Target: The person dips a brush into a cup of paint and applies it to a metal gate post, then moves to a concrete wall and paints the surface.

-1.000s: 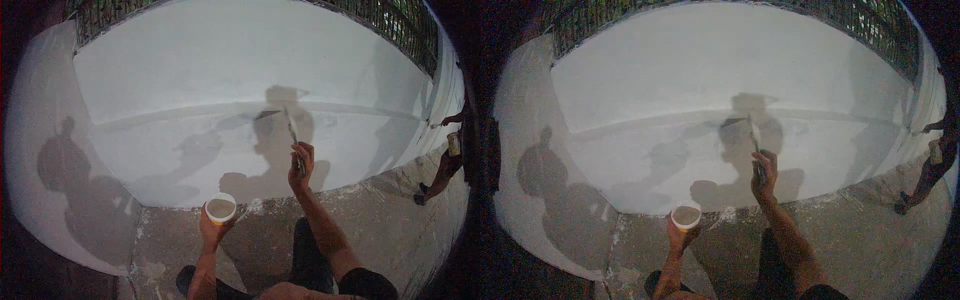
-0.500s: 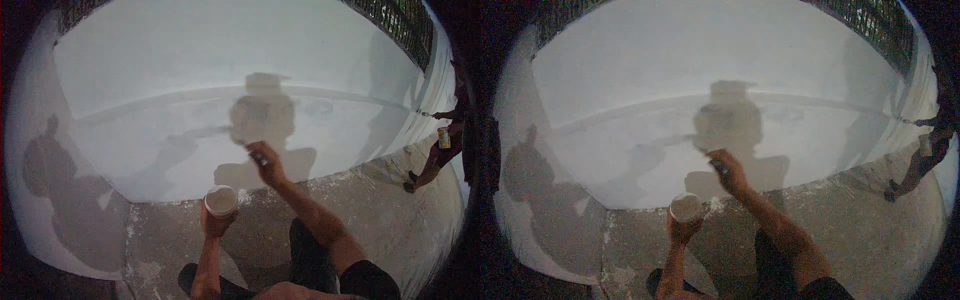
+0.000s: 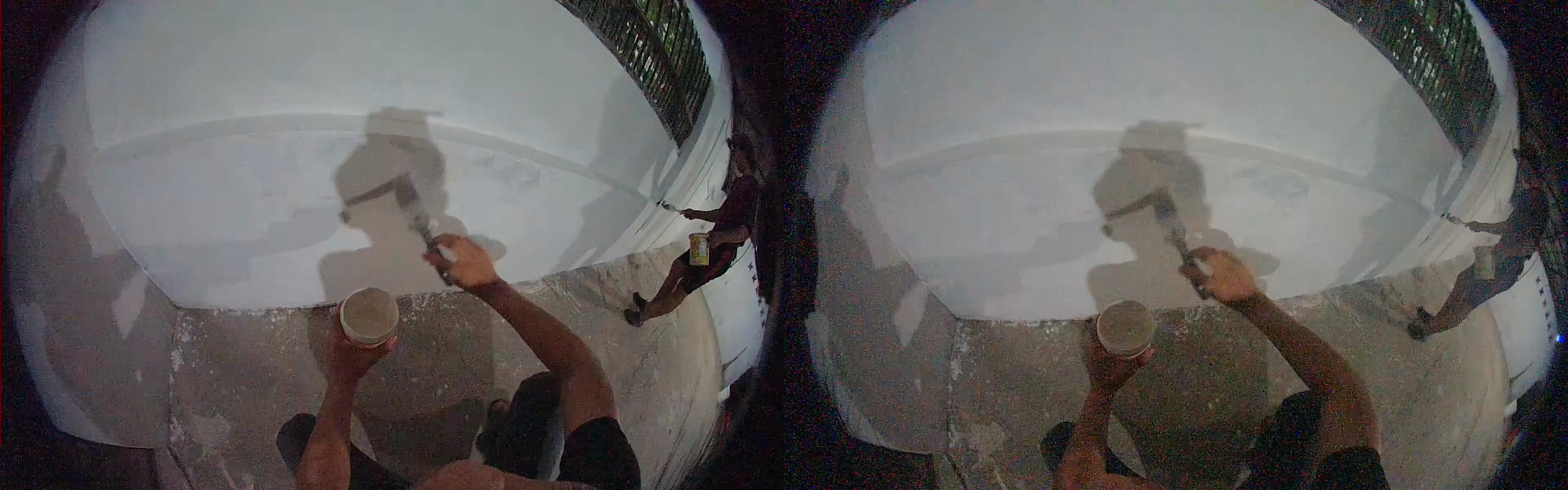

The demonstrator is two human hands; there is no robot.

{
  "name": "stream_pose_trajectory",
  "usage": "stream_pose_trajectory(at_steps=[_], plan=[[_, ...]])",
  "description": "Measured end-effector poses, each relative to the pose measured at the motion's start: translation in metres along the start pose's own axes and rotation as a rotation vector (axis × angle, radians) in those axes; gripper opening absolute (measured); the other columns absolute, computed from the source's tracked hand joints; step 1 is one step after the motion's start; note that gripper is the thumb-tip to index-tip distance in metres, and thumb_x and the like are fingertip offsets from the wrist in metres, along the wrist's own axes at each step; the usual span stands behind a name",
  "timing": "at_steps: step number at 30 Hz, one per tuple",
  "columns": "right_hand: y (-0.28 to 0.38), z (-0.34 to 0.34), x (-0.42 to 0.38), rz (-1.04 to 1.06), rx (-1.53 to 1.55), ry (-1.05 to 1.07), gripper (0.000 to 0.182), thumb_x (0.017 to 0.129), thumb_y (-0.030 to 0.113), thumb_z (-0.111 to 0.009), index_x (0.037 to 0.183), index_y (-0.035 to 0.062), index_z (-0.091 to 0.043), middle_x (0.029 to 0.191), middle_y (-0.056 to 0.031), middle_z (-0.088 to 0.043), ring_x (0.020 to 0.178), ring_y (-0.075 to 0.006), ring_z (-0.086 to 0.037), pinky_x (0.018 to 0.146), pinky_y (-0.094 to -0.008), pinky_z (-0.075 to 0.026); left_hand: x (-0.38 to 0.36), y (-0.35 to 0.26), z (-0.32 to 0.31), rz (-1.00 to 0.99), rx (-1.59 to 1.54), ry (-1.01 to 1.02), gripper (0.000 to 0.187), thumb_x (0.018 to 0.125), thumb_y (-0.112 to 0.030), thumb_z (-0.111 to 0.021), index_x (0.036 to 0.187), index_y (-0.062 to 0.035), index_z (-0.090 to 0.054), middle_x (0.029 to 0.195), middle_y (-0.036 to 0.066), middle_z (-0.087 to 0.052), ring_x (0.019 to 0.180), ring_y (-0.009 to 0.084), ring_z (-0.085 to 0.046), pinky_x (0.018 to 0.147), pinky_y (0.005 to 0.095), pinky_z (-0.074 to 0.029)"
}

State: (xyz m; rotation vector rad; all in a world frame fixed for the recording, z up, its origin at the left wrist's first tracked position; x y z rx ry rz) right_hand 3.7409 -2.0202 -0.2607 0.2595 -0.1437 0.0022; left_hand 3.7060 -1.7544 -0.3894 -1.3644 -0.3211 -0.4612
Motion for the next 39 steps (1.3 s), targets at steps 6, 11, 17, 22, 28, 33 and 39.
stream_pose_trajectory(at_steps=[6, 11, 17, 22, 28, 33, 39], plan=[[0.016, -0.041, -0.03, 0.838, -0.01, -0.3, 0.042, 0.09, 0.013, -0.074, 0.131, 0.0189, -0.066, 0.124, -0.0083, -0.064, 0.11, -0.0315, -0.068, 0.091, -0.0424, -0.058, -0.011, 0.008, -0.022, -0.059, 0.122, 0.0, 0.097, 0.068, -0.042, -0.097, 0.141, -0.0072, -0.045, 0.127, 0.017, -0.065, 0.115, 0.0357, -0.068, 0.094, 0.051, -0.058], [-0.03, 0.007, 0.009, 0.64, 0.449, -0.498, 0.031, 0.09, 0.004, -0.072, 0.119, 0.0113, -0.066, 0.115, -0.0134, -0.067, 0.106, -0.0333, -0.068, 0.087, -0.041, -0.058, -0.026, 0.013, -0.051, 0.399, -0.046, -0.064, 0.097, 0.065, -0.029, -0.1, 0.141, -0.0043, -0.045, 0.13, 0.013, -0.063, 0.118, 0.0285, -0.065, 0.101, 0.0451, -0.055], [-0.113, 0.083, -0.03, 0.786, 0.357, -0.853, 0.043, 0.08, -0.004, -0.078, 0.118, 0.0129, -0.067, 0.111, -0.0151, -0.069, 0.096, -0.0318, -0.071, 0.077, -0.0416, -0.059, -0.062, -0.021, -0.088, 0.239, 0.045, -0.162, 0.094, 0.066, -0.022, -0.099, 0.141, -0.0021, -0.046, 0.125, 0.013, -0.067, 0.115, 0.0274, -0.067, 0.099, 0.0421, -0.056], [-0.148, 0.095, -0.053, 0.86, 0.572, -0.936, 0.047, 0.075, -0.002, -0.08, 0.117, 0.0123, -0.069, 0.109, -0.016, -0.07, 0.091, -0.0304, -0.071, 0.074, -0.0384, -0.058, -0.136, 0.011, -0.12, 0.334, -0.076, -0.331, 0.088, 0.071, -0.023, -0.097, 0.141, -0.0022, -0.047, 0.125, 0.012, -0.067, 0.116, 0.0265, -0.067, 0.098, 0.0405, -0.055], [-0.141, 0.114, -0.036, 0.898, 0.902, -0.472, 0.033, 0.088, 0.007, -0.075, 0.121, 0.0081, -0.068, 0.105, -0.0179, -0.071, 0.088, -0.029, -0.072, 0.074, -0.0383, -0.057, -0.146, -0.037, -0.174, 0.51, 0.104, -0.183, 0.088, 0.074, -0.025, -0.095, 0.141, -0.0018, -0.044, 0.131, 0.014, -0.063, 0.123, 0.0269, -0.062, 0.104, 0.0427, -0.051], [-0.148, 0.092, -0.052, 0.834, 1.167, -0.196, 0.019, 0.102, 0.012, -0.063, 0.119, 0.0042, -0.066, 0.106, -0.0138, -0.071, 0.081, -0.0247, -0.071, 0.069, -0.0375, -0.055, -0.195, 0.039, -0.224, 0.519, -0.611, -0.469, 0.098, 0.07, -0.029, -0.097, 0.143, -0.0006, -0.039, 0.132, 0.015, -0.062, 0.121, 0.0289, -0.063, 0.102, 0.0453, -0.052], [-0.122, 0.062, -0.065, 0.857, 0.865, 0.148, 0.024, 0.103, 0.025, -0.063, 0.11, 0.0015, -0.066, 0.079, -0.017, -0.068, 0.065, -0.029, -0.069, 0.062, -0.0423, -0.054, -0.138, -0.02, -0.239, 0.323, 0.274, -0.324, 0.101, 0.066, -0.033, -0.098, 0.143, -0.0021, -0.04, 0.13, 0.017, -0.062, 0.119, 0.0326, -0.064, 0.098, 0.0469, -0.054]])
Point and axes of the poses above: each hand's wrist, its own x-axis towards the middle knuckle, its own z-axis out of the back of the hand, y = z × x, the point moved 8 cm from there along x, towards the middle knuckle
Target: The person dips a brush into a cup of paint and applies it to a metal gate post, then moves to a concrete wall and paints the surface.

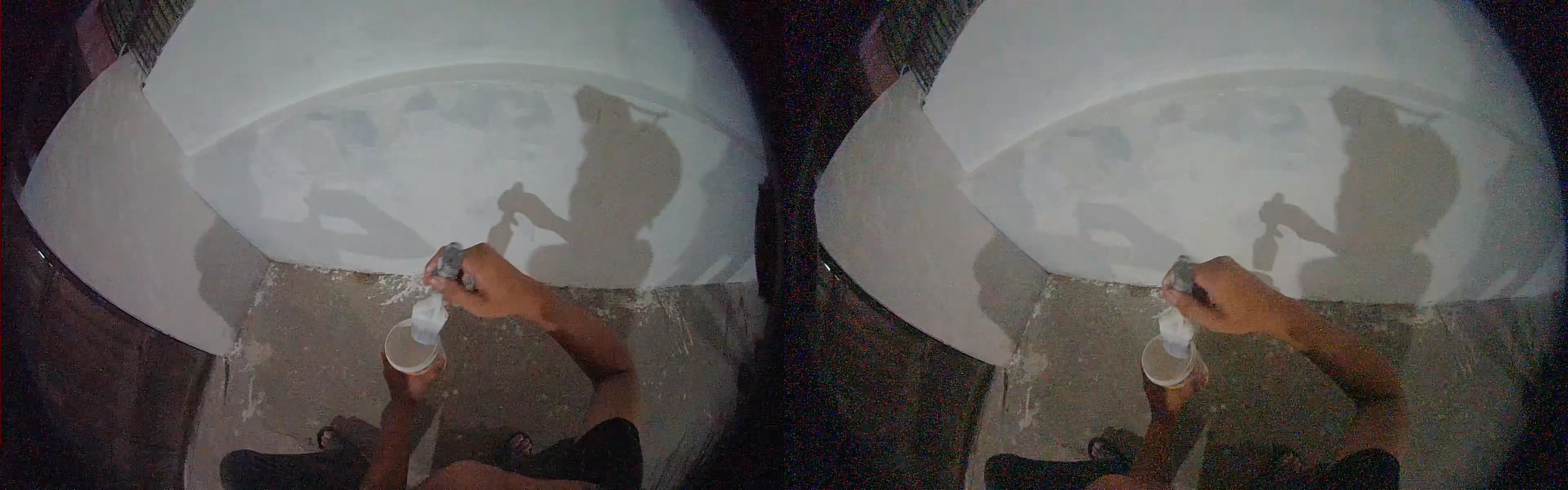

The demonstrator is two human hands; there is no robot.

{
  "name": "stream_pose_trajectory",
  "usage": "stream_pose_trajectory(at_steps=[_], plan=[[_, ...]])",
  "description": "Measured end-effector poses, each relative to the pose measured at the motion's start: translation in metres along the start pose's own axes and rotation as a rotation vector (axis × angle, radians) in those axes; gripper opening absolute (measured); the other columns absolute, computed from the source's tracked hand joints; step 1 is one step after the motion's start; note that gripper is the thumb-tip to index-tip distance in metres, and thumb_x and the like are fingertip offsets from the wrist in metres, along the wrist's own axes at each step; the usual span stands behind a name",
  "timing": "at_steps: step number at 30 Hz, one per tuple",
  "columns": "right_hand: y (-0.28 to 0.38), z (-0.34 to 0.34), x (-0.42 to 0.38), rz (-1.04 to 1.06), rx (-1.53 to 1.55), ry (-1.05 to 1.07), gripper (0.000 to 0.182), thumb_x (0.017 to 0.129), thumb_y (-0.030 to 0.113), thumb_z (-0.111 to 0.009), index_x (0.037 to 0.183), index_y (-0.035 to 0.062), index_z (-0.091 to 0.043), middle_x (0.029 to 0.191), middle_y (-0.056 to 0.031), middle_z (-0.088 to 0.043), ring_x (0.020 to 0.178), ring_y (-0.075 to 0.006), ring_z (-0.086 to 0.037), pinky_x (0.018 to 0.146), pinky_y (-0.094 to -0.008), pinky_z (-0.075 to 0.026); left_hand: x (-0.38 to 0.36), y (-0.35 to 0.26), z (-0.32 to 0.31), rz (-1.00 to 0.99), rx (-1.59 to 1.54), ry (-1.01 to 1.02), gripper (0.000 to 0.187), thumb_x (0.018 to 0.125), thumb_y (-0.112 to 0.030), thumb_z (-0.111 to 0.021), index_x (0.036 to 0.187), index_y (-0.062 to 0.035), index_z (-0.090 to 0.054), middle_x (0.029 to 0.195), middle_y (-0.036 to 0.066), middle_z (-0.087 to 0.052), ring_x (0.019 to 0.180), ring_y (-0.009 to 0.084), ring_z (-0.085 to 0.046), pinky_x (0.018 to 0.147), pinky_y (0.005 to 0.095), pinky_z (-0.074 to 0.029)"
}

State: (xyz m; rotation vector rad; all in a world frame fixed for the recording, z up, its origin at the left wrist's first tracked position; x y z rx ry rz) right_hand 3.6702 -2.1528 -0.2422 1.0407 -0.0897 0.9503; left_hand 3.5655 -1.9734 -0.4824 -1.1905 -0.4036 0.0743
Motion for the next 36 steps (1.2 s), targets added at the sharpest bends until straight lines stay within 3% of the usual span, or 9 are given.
stream_pose_trajectory(at_steps=[2, 3, 10, 12, 15, 18, 27, 34, 36], plan=[[-0.01, -0.021, -0.006, 0.034, -0.107, 0.107, 0.033, 0.102, 0.033, -0.062, 0.102, 0.0005, -0.065, 0.069, -0.0194, -0.064, 0.061, -0.035, -0.067, 0.06, -0.045, -0.053, 0.005, 0.01, -0.016, -0.15, -0.026, -0.013, 0.104, 0.065, -0.035, -0.099, 0.144, -0.0036, -0.039, 0.131, 0.018, -0.061, 0.118, 0.0342, -0.065, 0.097, 0.0478, -0.054], [-0.016, -0.033, -0.01, 0.073, -0.165, 0.176, 0.024, 0.103, 0.025, -0.063, 0.099, 0.0019, -0.065, 0.061, -0.0085, -0.059, 0.051, -0.0195, -0.06, 0.053, -0.0389, -0.05, 0.002, 0.009, -0.02, -0.222, -0.038, -0.019, 0.105, 0.064, -0.036, -0.099, 0.145, -0.0044, -0.039, 0.131, 0.018, -0.061, 0.118, 0.035, -0.065, 0.097, 0.0482, -0.055], [-0.04, -0.055, -0.032, 0.009, -0.31, 0.266, 0.043, 0.105, 0.034, -0.06, 0.078, 0.0008, -0.062, 0.057, -0.0111, -0.057, 0.05, -0.0275, -0.06, 0.053, -0.0419, -0.05, 0.003, 0.011, -0.039, -0.226, 0.012, -0.026, 0.108, 0.064, -0.037, -0.099, 0.146, -0.0056, -0.038, 0.132, 0.017, -0.06, 0.117, 0.0352, -0.065, 0.097, 0.0483, -0.055], [-0.045, -0.06, -0.029, 0.117, -0.413, 0.258, 0.042, 0.105, 0.037, -0.057, 0.089, 0.0003, -0.066, 0.059, -0.0135, -0.06, 0.053, -0.0319, -0.064, 0.056, -0.0427, -0.053, 0.006, 0.015, -0.038, -0.225, 0.006, -0.028, 0.108, 0.063, -0.037, -0.099, 0.147, -0.0059, -0.037, 0.132, 0.017, -0.06, 0.117, 0.0353, -0.065, 0.097, 0.0483, -0.055], [-0.046, -0.056, -0.034, 0.086, -0.394, 0.153, 0.039, 0.105, 0.037, -0.058, 0.105, -0.0002, -0.067, 0.063, -0.0144, -0.064, 0.061, -0.033, -0.069, 0.06, -0.0439, -0.056, 0.012, 0.023, -0.047, -0.264, -0.022, -0.027, 0.109, 0.063, -0.037, -0.099, 0.147, -0.0064, -0.037, 0.132, 0.017, -0.06, 0.117, 0.0353, -0.065, 0.097, 0.0484, -0.055], [-0.052, -0.062, -0.045, -0.011, -0.465, 0.241, 0.043, 0.105, 0.038, -0.057, 0.119, -0.0027, -0.064, 0.071, -0.0163, -0.067, 0.071, -0.0327, -0.072, 0.067, -0.0449, -0.059, 0.009, 0.033, -0.054, -0.276, -0.038, -0.028, 0.11, 0.063, -0.037, -0.099, 0.148, -0.0068, -0.036, 0.132, 0.017, -0.06, 0.117, 0.0354, -0.065, 0.097, 0.0484, -0.055], [-0.081, -0.112, -0.078, -0.074, -0.419, 0.4, 0.046, 0.108, 0.037, -0.05, 0.124, -0.0051, -0.063, 0.091, -0.0209, -0.072, 0.084, -0.035, -0.073, 0.079, -0.048, -0.061, -0.02, 0.054, -0.07, -0.212, 0.083, -0.085, 0.116, 0.06, -0.04, -0.099, 0.151, -0.0099, -0.033, 0.138, 0.015, -0.055, 0.124, 0.0353, -0.061, 0.102, 0.0499, -0.054], [-0.085, -0.126, -0.081, -0.039, -0.463, 0.376, 0.046, 0.107, 0.037, -0.051, 0.124, -0.004, -0.064, 0.093, -0.0221, -0.071, 0.086, -0.0359, -0.073, 0.08, -0.0478, -0.061, -0.024, 0.059, -0.071, -0.168, 0.021, -0.026, 0.119, 0.058, -0.04, -0.1, 0.151, -0.0112, -0.032, 0.143, 0.015, -0.053, 0.129, 0.0352, -0.058, 0.105, 0.0506, -0.053], [-0.088, -0.128, -0.082, -0.153, -0.453, 0.465, 0.046, 0.107, 0.037, -0.052, 0.123, -0.0037, -0.065, 0.092, -0.0216, -0.071, 0.087, -0.0361, -0.073, 0.08, -0.0475, -0.061, -0.023, 0.07, -0.071, -0.078, 0.102, -0.009, 0.12, 0.056, -0.041, -0.101, 0.151, -0.012, -0.033, 0.145, 0.016, -0.05, 0.132, 0.0354, -0.056, 0.107, 0.0501, -0.051]])
Point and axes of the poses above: each hand's wrist, its own x-axis towards the middle knuckle, its own z-axis out of the back of the hand, y = z × x, the point moved 8 cm from there along x, towards the middle knuckle
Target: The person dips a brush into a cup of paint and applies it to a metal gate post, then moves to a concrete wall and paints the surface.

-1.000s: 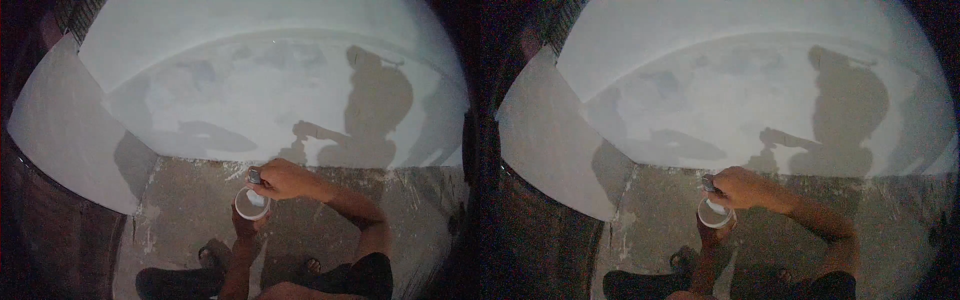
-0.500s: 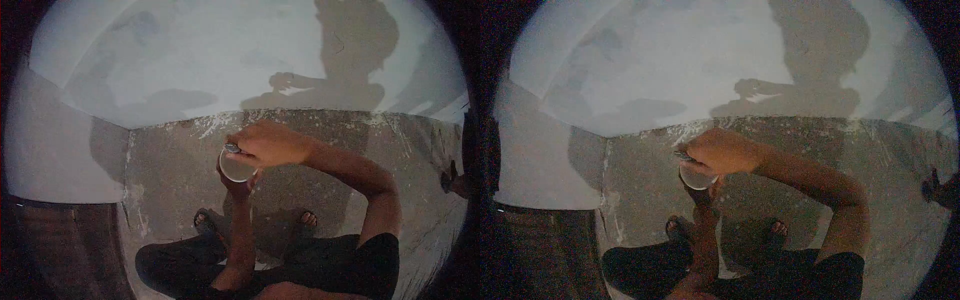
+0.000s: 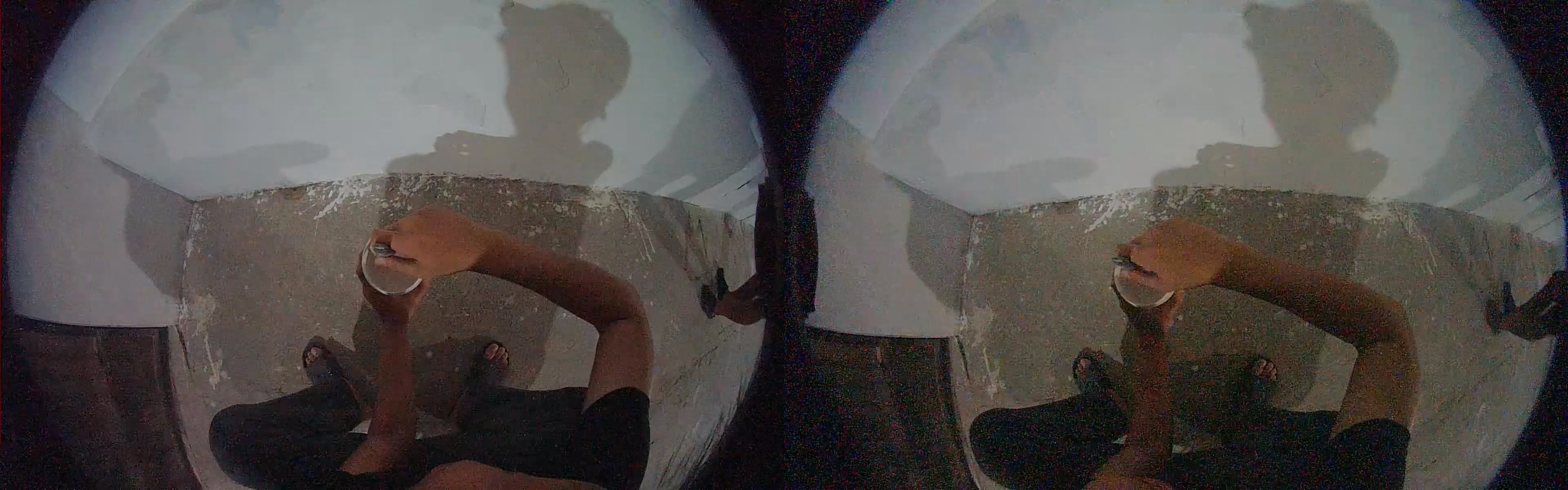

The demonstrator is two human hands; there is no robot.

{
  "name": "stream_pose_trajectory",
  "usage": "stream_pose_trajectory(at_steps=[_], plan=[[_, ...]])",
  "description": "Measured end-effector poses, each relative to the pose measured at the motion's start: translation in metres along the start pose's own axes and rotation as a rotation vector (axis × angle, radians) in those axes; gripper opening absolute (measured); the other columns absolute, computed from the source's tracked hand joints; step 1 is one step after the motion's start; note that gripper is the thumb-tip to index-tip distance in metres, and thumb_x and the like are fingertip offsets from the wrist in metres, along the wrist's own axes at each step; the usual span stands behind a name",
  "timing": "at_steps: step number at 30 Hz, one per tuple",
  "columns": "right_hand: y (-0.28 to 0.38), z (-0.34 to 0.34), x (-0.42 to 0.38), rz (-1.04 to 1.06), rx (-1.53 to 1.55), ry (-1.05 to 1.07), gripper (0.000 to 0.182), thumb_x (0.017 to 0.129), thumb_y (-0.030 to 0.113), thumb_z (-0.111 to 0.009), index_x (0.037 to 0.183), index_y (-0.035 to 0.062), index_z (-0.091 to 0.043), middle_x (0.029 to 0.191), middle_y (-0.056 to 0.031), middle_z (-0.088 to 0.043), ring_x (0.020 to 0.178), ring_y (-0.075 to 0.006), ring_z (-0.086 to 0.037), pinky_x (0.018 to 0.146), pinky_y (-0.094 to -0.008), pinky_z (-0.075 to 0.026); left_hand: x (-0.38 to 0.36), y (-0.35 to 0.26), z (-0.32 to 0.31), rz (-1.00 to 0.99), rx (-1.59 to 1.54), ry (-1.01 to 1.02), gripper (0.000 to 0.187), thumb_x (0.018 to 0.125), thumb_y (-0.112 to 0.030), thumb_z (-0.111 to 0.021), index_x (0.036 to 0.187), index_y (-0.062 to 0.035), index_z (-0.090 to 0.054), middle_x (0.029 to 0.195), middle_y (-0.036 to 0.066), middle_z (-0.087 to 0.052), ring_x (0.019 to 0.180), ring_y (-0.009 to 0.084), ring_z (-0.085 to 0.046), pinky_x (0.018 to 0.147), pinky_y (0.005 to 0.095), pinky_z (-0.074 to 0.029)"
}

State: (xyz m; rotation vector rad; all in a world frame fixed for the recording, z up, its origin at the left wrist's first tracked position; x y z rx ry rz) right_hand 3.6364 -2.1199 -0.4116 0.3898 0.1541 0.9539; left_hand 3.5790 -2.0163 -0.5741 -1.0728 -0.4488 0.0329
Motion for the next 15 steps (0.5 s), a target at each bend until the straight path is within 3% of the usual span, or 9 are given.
stream_pose_trajectory(at_steps=[3, 7, 9, 12, 15], plan=[[0.001, -0.001, 0.0, -0.052, 0.021, 0.132, 0.047, 0.107, 0.038, -0.052, 0.125, -0.0037, -0.063, 0.092, -0.0216, -0.071, 0.088, -0.036, -0.073, 0.082, -0.0477, -0.06, 0.001, 0.039, -0.018, 0.066, -0.287, 0.12, 0.119, 0.055, -0.043, -0.1, 0.149, -0.0123, -0.034, 0.143, 0.015, -0.051, 0.13, 0.0361, -0.056, 0.107, 0.05, -0.052], [-0.006, -0.012, -0.001, -0.044, -0.044, 0.15, 0.046, 0.108, 0.038, -0.05, 0.122, -0.0036, -0.065, 0.092, -0.0218, -0.071, 0.09, -0.0364, -0.072, 0.083, -0.0482, -0.06, -0.004, 0.029, -0.008, 0.044, -0.18, 0.042, 0.12, 0.055, -0.047, -0.1, 0.15, -0.0129, -0.035, 0.143, 0.015, -0.053, 0.129, 0.0356, -0.057, 0.105, 0.0504, -0.052], [-0.002, -0.005, 0.001, -0.014, -0.062, 0.003, 0.046, 0.108, 0.038, -0.049, 0.119, -0.003, -0.066, 0.095, -0.0207, -0.072, 0.091, -0.0371, -0.072, 0.085, -0.0487, -0.06, -0.002, 0.02, -0.002, 0.024, -0.106, -0.006, 0.12, 0.055, -0.049, -0.099, 0.15, -0.0133, -0.035, 0.142, 0.015, -0.053, 0.128, 0.0353, -0.058, 0.105, 0.0507, -0.053], [0.002, -0.015, 0.003, 0.04, 0.036, -0.05, 0.044, 0.109, 0.037, -0.047, 0.12, -0.0024, -0.065, 0.099, -0.0195, -0.073, 0.093, -0.0371, -0.073, 0.087, -0.0491, -0.06, 0.0, 0.014, 0.003, 0.01, -0.11, -0.02, 0.122, 0.055, -0.051, -0.099, 0.15, -0.0134, -0.035, 0.143, 0.014, -0.053, 0.128, 0.035, -0.059, 0.105, 0.0512, -0.053], [0.006, -0.023, 0.006, 0.088, 0.017, -0.009, 0.046, 0.108, 0.038, -0.048, 0.121, -0.0031, -0.064, 0.098, -0.0189, -0.073, 0.091, -0.0365, -0.073, 0.084, -0.0487, -0.06, -0.001, 0.015, 0.006, -0.001, -0.111, -0.043, 0.124, 0.054, -0.055, -0.099, 0.151, -0.0134, -0.035, 0.143, 0.013, -0.054, 0.128, 0.0347, -0.06, 0.105, 0.0521, -0.053]])
Point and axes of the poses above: each hand's wrist, its own x-axis towards the middle knuckle, its own z-axis out of the back of the hand, y = z × x, the point moved 8 cm from there along x, towards the middle knuckle
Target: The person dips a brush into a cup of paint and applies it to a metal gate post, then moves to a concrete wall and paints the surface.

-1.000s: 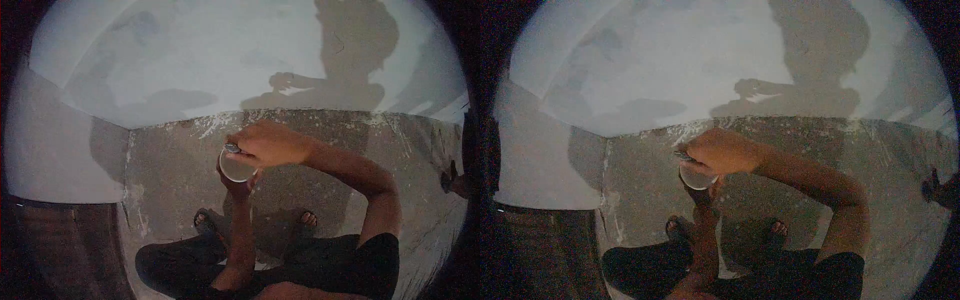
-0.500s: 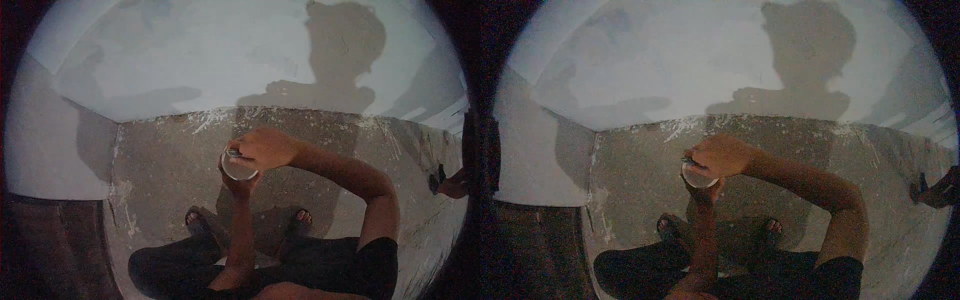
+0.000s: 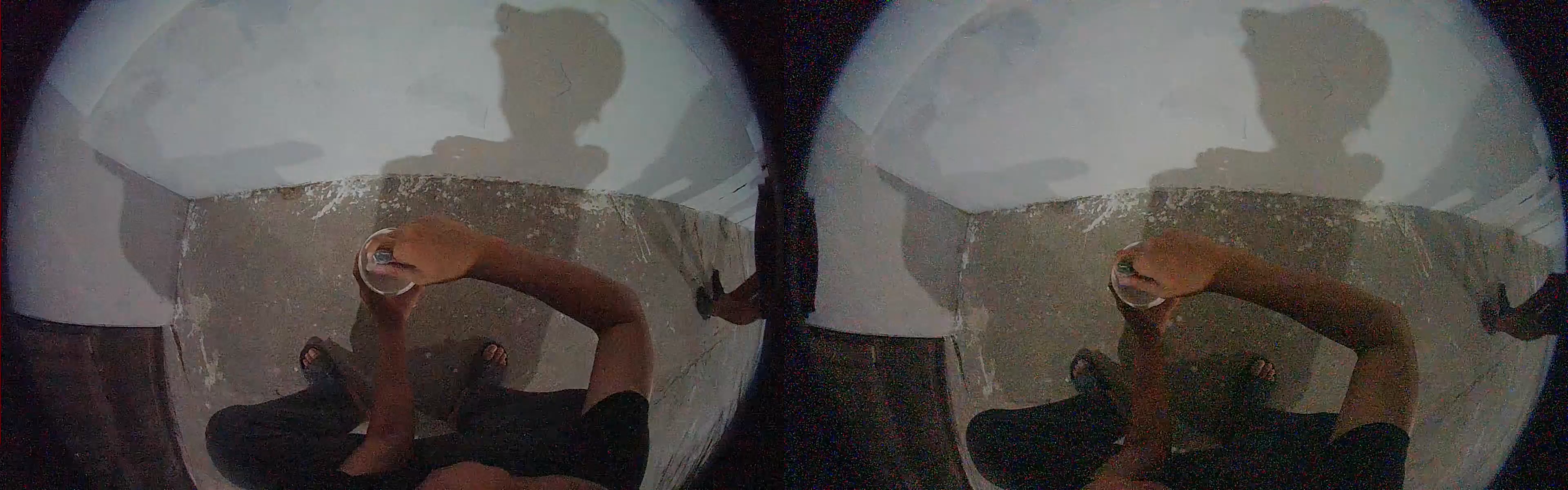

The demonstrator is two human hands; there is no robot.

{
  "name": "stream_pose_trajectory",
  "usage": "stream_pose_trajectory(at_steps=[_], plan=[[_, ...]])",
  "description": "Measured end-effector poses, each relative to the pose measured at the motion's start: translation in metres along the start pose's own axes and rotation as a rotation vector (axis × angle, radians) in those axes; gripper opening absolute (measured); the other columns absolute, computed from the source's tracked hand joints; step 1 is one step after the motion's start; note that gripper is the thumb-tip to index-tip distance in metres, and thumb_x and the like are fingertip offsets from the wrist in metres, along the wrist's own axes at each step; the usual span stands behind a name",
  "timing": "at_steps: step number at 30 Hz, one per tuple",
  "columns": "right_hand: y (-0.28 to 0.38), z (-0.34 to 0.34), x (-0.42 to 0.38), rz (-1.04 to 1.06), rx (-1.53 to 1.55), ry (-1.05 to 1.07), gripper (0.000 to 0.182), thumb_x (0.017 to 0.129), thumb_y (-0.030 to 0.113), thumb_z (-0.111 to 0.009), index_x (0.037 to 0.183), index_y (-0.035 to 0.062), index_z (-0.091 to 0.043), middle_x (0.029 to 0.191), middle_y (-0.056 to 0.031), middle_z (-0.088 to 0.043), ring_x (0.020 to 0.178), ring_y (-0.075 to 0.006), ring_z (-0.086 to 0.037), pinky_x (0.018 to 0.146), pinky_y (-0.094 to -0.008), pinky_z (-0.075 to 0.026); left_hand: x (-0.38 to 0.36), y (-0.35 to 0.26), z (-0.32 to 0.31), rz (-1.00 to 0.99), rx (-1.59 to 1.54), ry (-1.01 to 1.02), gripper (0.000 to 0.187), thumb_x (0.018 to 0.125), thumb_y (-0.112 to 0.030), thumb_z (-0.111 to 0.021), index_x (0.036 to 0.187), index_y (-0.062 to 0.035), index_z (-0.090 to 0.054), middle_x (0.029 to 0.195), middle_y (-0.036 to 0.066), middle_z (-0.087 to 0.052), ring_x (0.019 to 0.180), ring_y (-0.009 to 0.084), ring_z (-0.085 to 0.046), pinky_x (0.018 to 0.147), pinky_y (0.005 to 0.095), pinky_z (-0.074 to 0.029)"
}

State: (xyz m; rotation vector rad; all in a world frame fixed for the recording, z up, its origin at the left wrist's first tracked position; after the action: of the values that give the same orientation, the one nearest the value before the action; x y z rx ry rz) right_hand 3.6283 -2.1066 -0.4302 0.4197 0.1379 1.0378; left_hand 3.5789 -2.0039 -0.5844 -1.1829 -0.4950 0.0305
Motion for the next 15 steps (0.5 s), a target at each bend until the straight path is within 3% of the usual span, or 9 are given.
stream_pose_trajectory(at_steps=[1, 3, 7, 10, 12, 15], plan=[[0.001, 0.0, 0.0, -0.001, 0.003, 0.002, 0.046, 0.108, 0.038, -0.048, 0.121, -0.0031, -0.064, 0.098, -0.0189, -0.073, 0.091, -0.0365, -0.073, 0.084, -0.0487, -0.06, -0.002, 0.002, 0.0, 0.003, 0.001, 0.001, 0.124, 0.054, -0.055, -0.099, 0.151, -0.0134, -0.035, 0.143, 0.013, -0.054, 0.128, 0.0347, -0.06, 0.105, 0.0521, -0.053], [-0.002, 0.001, -0.001, -0.095, 0.023, 0.064, 0.047, 0.107, 0.039, -0.05, 0.12, -0.0031, -0.065, 0.095, -0.0193, -0.073, 0.087, -0.0361, -0.073, 0.079, -0.0483, -0.061, -0.008, 0.017, -0.003, 0.191, -0.071, 0.043, 0.123, 0.055, -0.054, -0.099, 0.151, -0.0131, -0.034, 0.144, 0.014, -0.053, 0.127, 0.0356, -0.06, 0.105, 0.0526, -0.052], [-0.008, 0.01, -0.001, -0.072, -0.033, 0.073, 0.047, 0.107, 0.04, -0.051, 0.122, -0.0016, -0.064, 0.092, -0.0196, -0.073, 0.084, -0.0356, -0.074, 0.074, -0.0478, -0.061, -0.005, 0.011, -0.003, 0.091, -0.184, 0.016, 0.122, 0.054, -0.051, -0.099, 0.151, -0.0127, -0.035, 0.143, 0.015, -0.053, 0.127, 0.0366, -0.059, 0.105, 0.0523, -0.052], [-0.011, 0.012, 0.0, -0.036, -0.084, 0.018, 0.046, 0.107, 0.04, -0.051, 0.126, 0.0001, -0.064, 0.097, -0.0196, -0.073, 0.085, -0.0349, -0.074, 0.075, -0.0471, -0.061, -0.004, 0.015, -0.004, 0.111, 0.007, 0.029, 0.122, 0.054, -0.049, -0.099, 0.151, -0.0122, -0.034, 0.143, 0.015, -0.054, 0.128, 0.0367, -0.059, 0.107, 0.0517, -0.051], [-0.013, 0.014, 0.0, -0.093, -0.084, 0.002, 0.045, 0.107, 0.04, -0.051, 0.119, 0.0006, -0.069, 0.104, -0.0177, -0.073, 0.085, -0.0342, -0.074, 0.076, -0.0463, -0.061, -0.002, 0.009, -0.003, 0.014, 0.01, -0.014, 0.122, 0.055, -0.046, -0.1, 0.151, -0.0121, -0.034, 0.143, 0.015, -0.054, 0.129, 0.0363, -0.058, 0.108, 0.0517, -0.05], [-0.019, -0.007, 0.001, -0.089, 0.036, -0.014, 0.047, 0.107, 0.041, -0.05, 0.108, 0.0004, -0.073, 0.11, -0.015, -0.072, 0.084, -0.0351, -0.073, 0.076, -0.0467, -0.061, -0.007, 0.018, -0.004, 0.036, -0.045, -0.006, 0.122, 0.054, -0.047, -0.101, 0.151, -0.0116, -0.034, 0.143, 0.015, -0.054, 0.129, 0.0361, -0.058, 0.106, 0.0511, -0.051]])
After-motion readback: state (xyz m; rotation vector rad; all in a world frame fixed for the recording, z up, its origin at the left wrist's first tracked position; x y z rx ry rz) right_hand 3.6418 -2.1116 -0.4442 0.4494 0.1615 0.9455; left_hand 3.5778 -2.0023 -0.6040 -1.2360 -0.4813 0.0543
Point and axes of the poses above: each hand's wrist, its own x-axis towards the middle knuckle, its own z-axis out of the back of the hand, y = z × x, the point moved 8 cm from there along x, towards the middle knuckle
